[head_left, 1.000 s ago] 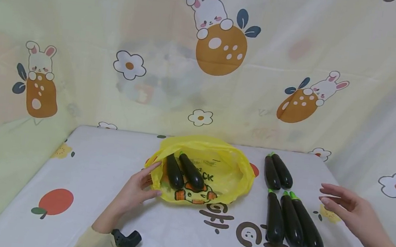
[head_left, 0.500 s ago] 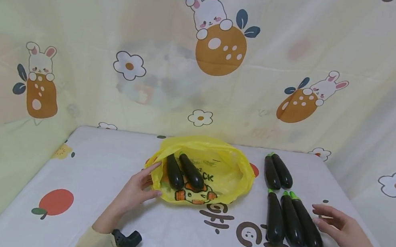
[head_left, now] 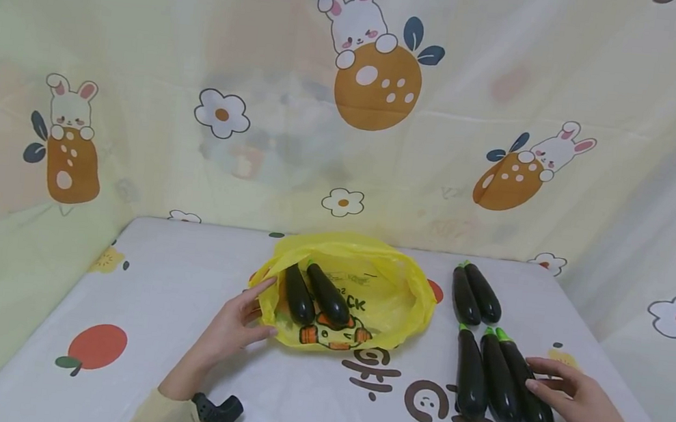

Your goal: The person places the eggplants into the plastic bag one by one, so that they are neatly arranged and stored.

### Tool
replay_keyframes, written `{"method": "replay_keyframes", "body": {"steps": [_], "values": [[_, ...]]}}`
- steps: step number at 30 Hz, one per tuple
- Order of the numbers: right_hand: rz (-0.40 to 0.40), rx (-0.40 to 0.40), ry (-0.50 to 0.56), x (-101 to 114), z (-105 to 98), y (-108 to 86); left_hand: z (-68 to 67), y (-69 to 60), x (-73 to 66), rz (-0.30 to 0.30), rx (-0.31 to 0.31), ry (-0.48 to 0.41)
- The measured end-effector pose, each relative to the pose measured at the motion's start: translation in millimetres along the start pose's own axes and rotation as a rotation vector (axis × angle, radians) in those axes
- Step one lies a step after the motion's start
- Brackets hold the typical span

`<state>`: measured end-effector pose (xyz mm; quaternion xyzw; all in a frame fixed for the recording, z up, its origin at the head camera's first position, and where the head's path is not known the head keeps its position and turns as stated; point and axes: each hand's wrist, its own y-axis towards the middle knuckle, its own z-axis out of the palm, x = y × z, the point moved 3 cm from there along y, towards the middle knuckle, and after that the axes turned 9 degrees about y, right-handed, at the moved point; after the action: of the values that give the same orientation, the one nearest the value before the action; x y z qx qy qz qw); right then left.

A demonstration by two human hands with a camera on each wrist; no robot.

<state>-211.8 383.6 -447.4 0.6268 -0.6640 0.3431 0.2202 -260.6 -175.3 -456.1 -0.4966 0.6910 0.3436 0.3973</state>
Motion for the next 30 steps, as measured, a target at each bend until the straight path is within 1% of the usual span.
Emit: {"method": "replay_keyframes", "body": {"steps": [7,14,17,22,25,28,30], "values": [[0.011,0.006,-0.006,3.0,0.2,0.6,-0.2,1.1,1.5,0.012,-0.004,0.008],[0.038,0.008,-0.006,1.3,-0.4,2.6,-0.2,1.1,2.3,0.012,-0.011,0.020],[0.025,0.001,-0.009,-0.2,-1.2,2.3,-0.3,1.0,2.4,0.010,-0.014,0.024],[0.005,-0.034,-0.021,-4.2,-4.2,-1.0,0.4,0.7,2.4,0.008,-0.015,0.031],[-0.006,-0.059,-0.030,-5.3,-8.9,-2.9,0.7,0.9,2.5,0.006,-0.016,0.026],[-0.037,-0.081,-0.029,-4.4,-15.8,-5.1,0.6,0.9,2.6,0.003,-0.017,0.025],[-0.050,-0.089,-0.013,-2.8,-20.6,-6.7,0.4,0.9,2.6,0.002,-0.019,0.026]]}}
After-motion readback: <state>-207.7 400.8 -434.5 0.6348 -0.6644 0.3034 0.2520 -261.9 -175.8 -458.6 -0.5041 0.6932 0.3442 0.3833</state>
